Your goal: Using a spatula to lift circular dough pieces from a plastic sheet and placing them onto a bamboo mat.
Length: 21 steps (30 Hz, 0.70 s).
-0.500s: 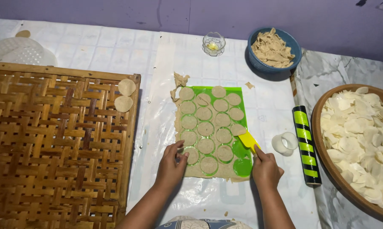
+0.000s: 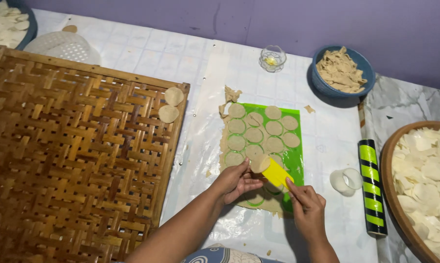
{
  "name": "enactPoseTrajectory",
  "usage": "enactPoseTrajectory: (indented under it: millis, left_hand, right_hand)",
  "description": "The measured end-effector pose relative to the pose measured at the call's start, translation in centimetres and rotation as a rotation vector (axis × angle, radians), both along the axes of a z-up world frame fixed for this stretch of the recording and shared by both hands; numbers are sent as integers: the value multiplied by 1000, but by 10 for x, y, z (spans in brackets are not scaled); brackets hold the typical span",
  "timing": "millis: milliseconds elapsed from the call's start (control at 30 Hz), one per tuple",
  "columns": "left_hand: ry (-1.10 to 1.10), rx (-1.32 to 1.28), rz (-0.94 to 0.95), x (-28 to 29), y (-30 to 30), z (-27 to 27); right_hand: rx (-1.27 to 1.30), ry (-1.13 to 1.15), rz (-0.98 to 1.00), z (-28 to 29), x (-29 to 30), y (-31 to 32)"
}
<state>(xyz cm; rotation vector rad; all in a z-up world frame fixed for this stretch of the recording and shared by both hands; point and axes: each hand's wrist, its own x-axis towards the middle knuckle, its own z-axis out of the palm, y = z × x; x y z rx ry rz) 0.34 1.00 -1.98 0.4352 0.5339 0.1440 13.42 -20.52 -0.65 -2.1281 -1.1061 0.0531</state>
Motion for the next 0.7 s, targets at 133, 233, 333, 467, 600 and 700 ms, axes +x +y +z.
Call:
enactPoseTrajectory:
  millis: [133,233,333,467,600,700]
  left_hand:
    - [84,25,127,-9,11,-2]
    - [339,502,192,-19,19,-1]
    - [432,843,328,-32,38,5]
    - [820,1049,346,-76,91,76]
    - [1040,1247,492,-108,146,118]
    - [784,1316,664,-107,202,68]
  right_hand:
    - [-68,-105,44,9,-15,8]
    - [-328,-360,-6,10,-28,23]
    - [-483,-368,-64,14,-41,36]
    - [-507,-270,-77,-6,-32,29]
    - [-643,-262,-140,-20,-23,21]
    - [-679,-268,-171,-36,-19,17]
